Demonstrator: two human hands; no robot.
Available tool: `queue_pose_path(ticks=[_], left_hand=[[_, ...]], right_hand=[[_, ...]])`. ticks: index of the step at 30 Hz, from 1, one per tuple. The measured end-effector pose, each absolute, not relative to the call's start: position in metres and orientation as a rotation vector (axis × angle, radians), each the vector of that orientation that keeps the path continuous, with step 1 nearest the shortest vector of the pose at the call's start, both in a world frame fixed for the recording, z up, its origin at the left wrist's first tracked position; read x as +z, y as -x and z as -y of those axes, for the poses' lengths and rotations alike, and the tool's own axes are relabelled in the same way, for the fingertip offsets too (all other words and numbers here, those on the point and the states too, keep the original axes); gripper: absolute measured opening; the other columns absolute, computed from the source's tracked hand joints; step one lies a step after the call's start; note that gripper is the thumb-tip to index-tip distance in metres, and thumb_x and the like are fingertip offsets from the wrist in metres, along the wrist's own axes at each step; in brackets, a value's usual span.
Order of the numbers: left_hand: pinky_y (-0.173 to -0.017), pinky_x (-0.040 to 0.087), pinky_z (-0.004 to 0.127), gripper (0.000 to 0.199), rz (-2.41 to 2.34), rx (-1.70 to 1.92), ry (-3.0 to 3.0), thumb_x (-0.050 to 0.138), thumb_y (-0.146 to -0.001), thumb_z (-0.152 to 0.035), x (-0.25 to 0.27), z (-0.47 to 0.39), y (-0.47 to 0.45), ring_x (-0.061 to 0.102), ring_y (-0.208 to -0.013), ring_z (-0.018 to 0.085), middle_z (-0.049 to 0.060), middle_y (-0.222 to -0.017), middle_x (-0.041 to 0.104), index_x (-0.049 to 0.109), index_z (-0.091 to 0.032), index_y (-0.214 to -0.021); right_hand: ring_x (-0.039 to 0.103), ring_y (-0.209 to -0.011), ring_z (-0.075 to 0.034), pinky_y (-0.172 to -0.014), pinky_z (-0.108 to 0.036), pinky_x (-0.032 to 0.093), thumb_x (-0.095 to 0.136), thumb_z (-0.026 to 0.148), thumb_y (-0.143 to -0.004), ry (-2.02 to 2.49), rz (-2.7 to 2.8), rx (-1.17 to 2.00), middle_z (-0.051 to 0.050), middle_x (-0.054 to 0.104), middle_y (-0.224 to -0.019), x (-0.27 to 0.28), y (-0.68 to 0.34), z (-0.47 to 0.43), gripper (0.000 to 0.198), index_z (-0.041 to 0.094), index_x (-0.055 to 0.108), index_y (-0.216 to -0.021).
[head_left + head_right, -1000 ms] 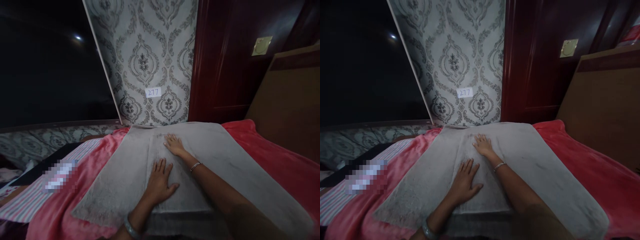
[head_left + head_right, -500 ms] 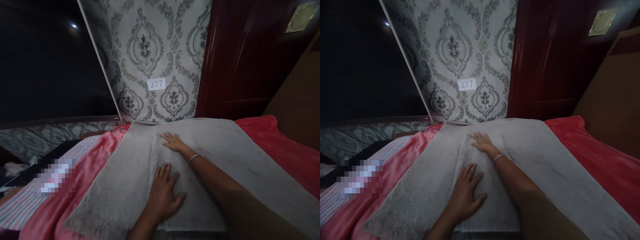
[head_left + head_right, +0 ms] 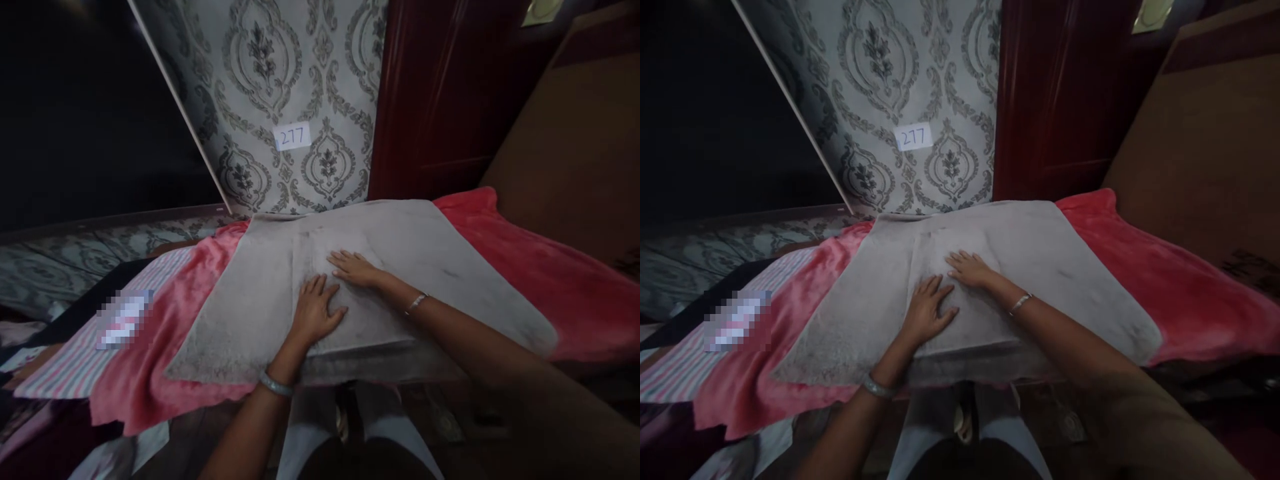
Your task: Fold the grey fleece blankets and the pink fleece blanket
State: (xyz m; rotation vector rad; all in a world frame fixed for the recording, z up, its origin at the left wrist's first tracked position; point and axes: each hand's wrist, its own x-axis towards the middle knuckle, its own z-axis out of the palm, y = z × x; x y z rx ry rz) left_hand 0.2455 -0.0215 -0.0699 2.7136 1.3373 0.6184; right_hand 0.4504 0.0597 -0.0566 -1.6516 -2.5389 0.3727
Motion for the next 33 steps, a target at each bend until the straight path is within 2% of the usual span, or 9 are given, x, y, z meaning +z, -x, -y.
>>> queue_pose_path(ticks=[6,12,16,19,22,25,30,33], left_hand=[[-0.117,0.033,0.057,0.055,-1.332,0.568,-2.781,0.059,-0.092,-0.052,-0.069,0.02,-0.246,0.038,-0.146,0.037,0.017,-0.157,0.044,0.061,-0.023,-0.139],[-0.12,0.026,0.06,0.056,-1.258,0.328,-2.809,0.049,-0.098,-0.053,-0.061,0.021,-0.245,0.025,-0.153,0.037,0.013,-0.164,0.034,0.051,-0.03,-0.149],[-0.123,0.022,0.058,0.054,-1.146,0.251,-2.822,0.043,-0.101,-0.049,-0.059,0.038,-0.223,0.021,-0.155,0.032,0.009,-0.166,0.032,0.046,-0.03,-0.152],[-0.124,0.023,0.058,0.055,-1.077,0.282,-2.837,0.041,-0.102,-0.048,-0.062,0.059,-0.199,0.024,-0.155,0.03,0.009,-0.165,0.033,0.043,-0.028,-0.154],[-0.122,0.026,0.058,0.062,-1.026,0.34,-2.879,0.053,-0.097,-0.048,-0.067,0.078,-0.179,0.025,-0.154,0.031,0.012,-0.166,0.031,0.041,-0.027,-0.155],[-0.122,0.027,0.058,0.064,-1.021,0.397,-2.936,0.062,-0.093,-0.035,-0.072,0.088,-0.173,0.026,-0.153,0.032,0.012,-0.165,0.033,0.043,-0.027,-0.154],[-0.119,0.035,0.055,0.053,-1.017,0.425,-2.958,0.054,-0.094,-0.02,-0.078,0.089,-0.175,0.033,-0.151,0.03,0.011,-0.158,0.045,0.051,-0.024,-0.147],[-0.12,0.035,0.054,0.051,-1.026,0.424,-2.97,0.05,-0.095,-0.017,-0.08,0.088,-0.176,0.033,-0.151,0.029,0.012,-0.158,0.046,0.053,-0.021,-0.145]], right_hand=[[0.016,-0.155,-0.033,-0.12,-0.064,0.023,0.037,0.047,-0.103,1.499,2.487,0.338,-0.003,0.025,-0.167,-0.085,-0.495,0.051,0.057,0.037,0.033,-0.159],[0.017,-0.155,-0.029,-0.124,-0.059,0.021,0.034,0.051,-0.104,1.345,2.245,0.375,-0.004,0.035,-0.163,-0.115,-0.515,0.116,0.054,0.032,0.044,-0.154],[0.018,-0.155,-0.03,-0.123,-0.058,0.023,0.047,0.057,-0.099,1.307,2.052,0.333,-0.007,0.027,-0.166,-0.136,-0.519,0.135,0.07,0.031,0.03,-0.161],[0.026,-0.153,-0.029,-0.123,-0.055,0.026,0.05,0.058,-0.097,1.328,1.888,0.308,-0.011,0.028,-0.166,-0.145,-0.517,0.142,0.077,0.028,0.023,-0.163],[0.03,-0.151,-0.026,-0.123,-0.052,0.028,0.046,0.054,-0.1,1.354,1.792,0.327,-0.011,0.032,-0.164,-0.144,-0.512,0.146,0.068,0.026,0.033,-0.16],[0.034,-0.149,-0.026,-0.122,-0.052,0.03,0.045,0.048,-0.101,1.409,1.772,0.329,-0.011,0.036,-0.162,-0.137,-0.508,0.147,0.057,0.026,0.046,-0.153],[0.04,-0.146,-0.027,-0.119,-0.053,0.036,0.05,0.032,-0.097,1.448,1.821,0.235,-0.009,0.04,-0.16,-0.136,-0.509,0.149,0.053,0.028,0.051,-0.15],[0.04,-0.146,-0.026,-0.119,-0.053,0.036,0.05,0.026,-0.095,1.44,1.834,0.207,-0.009,0.04,-0.16,-0.14,-0.51,0.151,0.057,0.028,0.049,-0.151]])
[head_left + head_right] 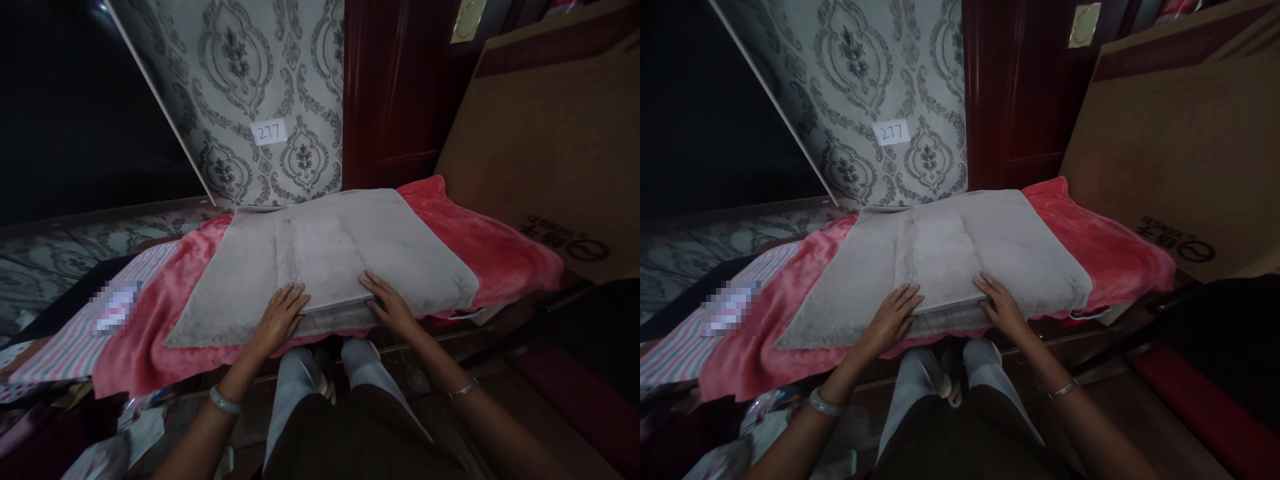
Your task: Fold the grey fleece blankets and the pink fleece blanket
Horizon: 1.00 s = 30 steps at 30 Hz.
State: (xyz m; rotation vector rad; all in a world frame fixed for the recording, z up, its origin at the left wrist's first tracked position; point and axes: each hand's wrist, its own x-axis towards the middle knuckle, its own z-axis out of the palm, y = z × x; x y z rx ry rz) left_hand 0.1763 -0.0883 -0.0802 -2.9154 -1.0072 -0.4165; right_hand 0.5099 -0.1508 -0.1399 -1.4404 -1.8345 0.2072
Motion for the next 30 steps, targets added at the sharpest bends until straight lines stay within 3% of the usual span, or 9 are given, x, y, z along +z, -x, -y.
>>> queue_pose_path(ticks=[8,14,20,24,30], left_hand=[[-0.121,0.033,0.055,0.07,1.035,-0.311,2.855,0.037,-0.087,0.002,-0.083,0.094,-0.179,0.025,-0.154,0.028,0.01,-0.162,0.039,0.044,-0.024,-0.152],[-0.121,0.033,0.055,0.077,1.023,-0.252,2.865,0.035,-0.084,0.007,-0.078,0.096,-0.178,0.023,-0.155,0.027,0.011,-0.165,0.033,0.04,-0.025,-0.154],[-0.115,0.038,0.055,0.065,1.038,-0.24,2.76,0.041,-0.093,-0.005,-0.074,0.102,-0.186,0.036,-0.149,0.03,0.013,-0.161,0.039,0.039,-0.03,-0.154],[-0.108,0.044,0.05,0.055,1.017,-0.19,2.715,0.047,-0.095,-0.009,-0.067,0.104,-0.192,0.049,-0.137,0.03,0.013,-0.147,0.054,0.047,-0.027,-0.147],[-0.094,0.05,0.04,0.037,0.958,-0.165,2.723,0.047,-0.097,-0.014,-0.033,0.092,-0.198,0.06,-0.113,0.025,0.009,-0.128,0.063,0.056,-0.024,-0.131]], right_hand=[[0.041,-0.145,-0.026,-0.118,-0.053,0.037,0.047,0.024,-0.093,1.407,1.868,0.101,-0.012,0.042,-0.159,-0.147,-0.51,0.15,0.059,0.024,0.048,-0.152],[0.027,-0.151,-0.033,-0.118,-0.062,0.026,0.053,0.024,-0.09,1.554,1.952,-0.166,-0.013,0.038,-0.161,-0.125,-0.477,0.157,0.06,0.023,0.049,-0.15],[0.033,-0.148,-0.034,-0.12,-0.066,0.016,0.055,0.016,-0.086,1.522,2.187,-0.22,-0.014,0.042,-0.158,-0.103,-0.423,0.154,0.063,0.022,0.05,-0.149],[0.041,-0.142,-0.033,-0.119,-0.063,0.024,0.056,0.016,-0.085,1.537,2.184,-0.237,-0.014,0.048,-0.154,-0.103,-0.409,0.149,0.063,0.023,0.051,-0.148],[0.045,-0.139,-0.03,-0.118,-0.058,0.027,0.055,0.014,-0.085,1.553,2.131,-0.268,-0.013,0.053,-0.15,-0.1,-0.411,0.146,0.062,0.02,0.051,-0.147]])
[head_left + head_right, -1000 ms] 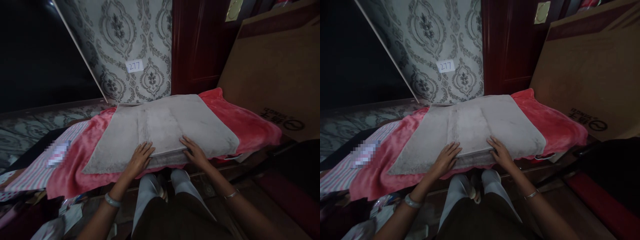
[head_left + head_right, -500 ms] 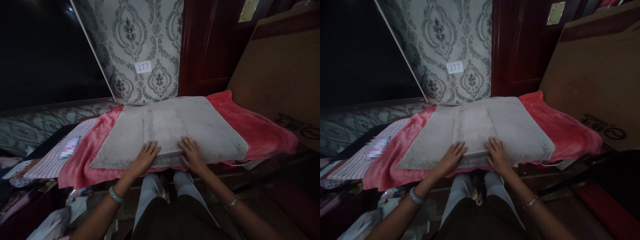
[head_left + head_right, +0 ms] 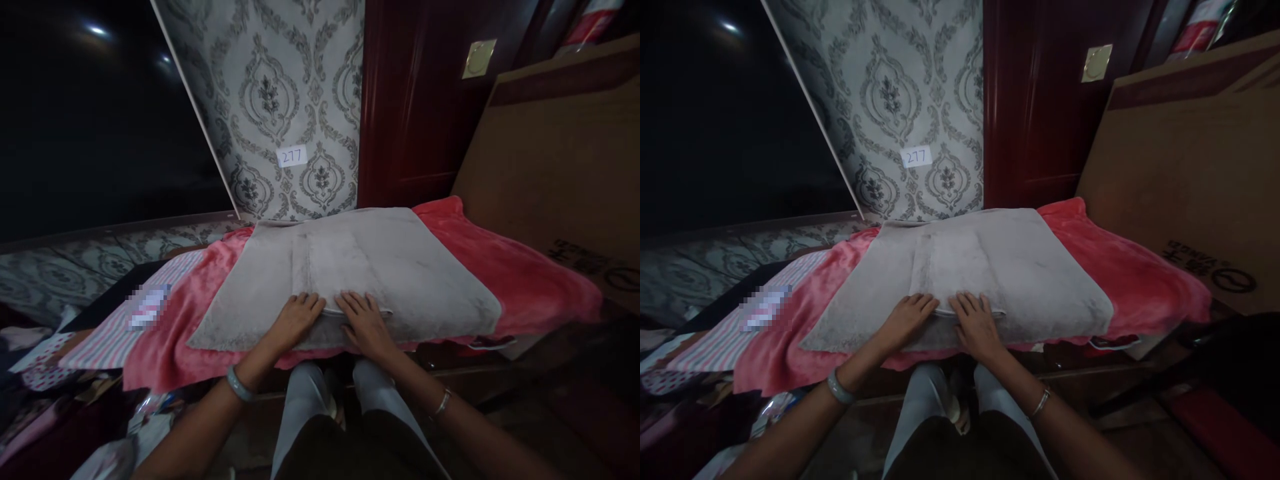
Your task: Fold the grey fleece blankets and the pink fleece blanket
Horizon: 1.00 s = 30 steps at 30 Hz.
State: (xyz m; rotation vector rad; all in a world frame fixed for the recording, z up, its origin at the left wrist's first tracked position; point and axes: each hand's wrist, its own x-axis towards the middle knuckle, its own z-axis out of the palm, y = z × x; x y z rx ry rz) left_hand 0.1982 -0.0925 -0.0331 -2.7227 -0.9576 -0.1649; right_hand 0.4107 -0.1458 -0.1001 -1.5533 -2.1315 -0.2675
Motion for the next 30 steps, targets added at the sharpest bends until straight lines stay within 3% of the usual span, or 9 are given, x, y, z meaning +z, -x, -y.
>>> queue_pose_path(ticks=[8,14,20,24,30], left_hand=[[-0.092,0.05,0.037,0.041,0.973,-0.237,2.783,0.047,-0.092,-0.008,-0.022,0.086,-0.197,0.061,-0.109,0.022,0.007,-0.124,0.064,0.056,-0.025,-0.128],[-0.1,0.05,0.043,0.057,0.973,-0.263,2.763,0.048,-0.083,0.0,-0.043,0.095,-0.186,0.06,-0.121,0.025,0.011,-0.137,0.062,0.055,-0.023,-0.135],[-0.117,0.041,0.048,0.081,0.842,-0.48,2.841,0.052,-0.076,-0.003,-0.061,0.087,-0.154,0.038,-0.148,0.026,0.011,-0.16,0.042,0.039,-0.022,-0.154],[-0.119,0.04,0.049,0.085,0.882,-0.673,2.807,0.051,-0.078,-0.003,-0.068,0.076,-0.139,0.031,-0.152,0.025,0.011,-0.161,0.041,0.03,-0.021,-0.158],[-0.117,0.041,0.052,0.08,0.902,-0.952,2.836,0.064,-0.088,-0.031,-0.068,0.053,-0.153,0.037,-0.149,0.029,0.015,-0.16,0.041,0.029,-0.021,-0.159]], right_hand=[[0.047,-0.136,-0.03,-0.112,-0.052,0.037,0.049,0.006,-0.08,1.599,1.93,-0.437,-0.012,0.054,-0.149,-0.114,-0.447,0.14,0.08,0.021,0.037,-0.157],[0.057,-0.123,-0.026,-0.105,-0.045,0.045,0.045,0.002,-0.08,1.401,1.998,-0.473,-0.011,0.067,-0.131,-0.123,-0.457,0.129,0.06,0.02,0.063,-0.134],[0.064,-0.105,-0.023,-0.094,-0.038,0.05,0.044,0.003,-0.085,1.371,2.034,-0.424,-0.009,0.073,-0.112,-0.081,-0.462,0.12,0.047,0.02,0.068,-0.121],[0.064,-0.099,-0.023,-0.089,-0.037,0.05,0.046,0.009,-0.09,1.339,2.022,-0.434,-0.009,0.073,-0.107,-0.054,-0.463,0.123,0.038,0.019,0.068,-0.12],[0.065,-0.094,-0.023,-0.085,-0.036,0.05,0.047,0.015,-0.093,1.29,2.061,-0.434,-0.009,0.073,-0.101,-0.012,-0.468,0.152,0.031,0.018,0.068,-0.117]])
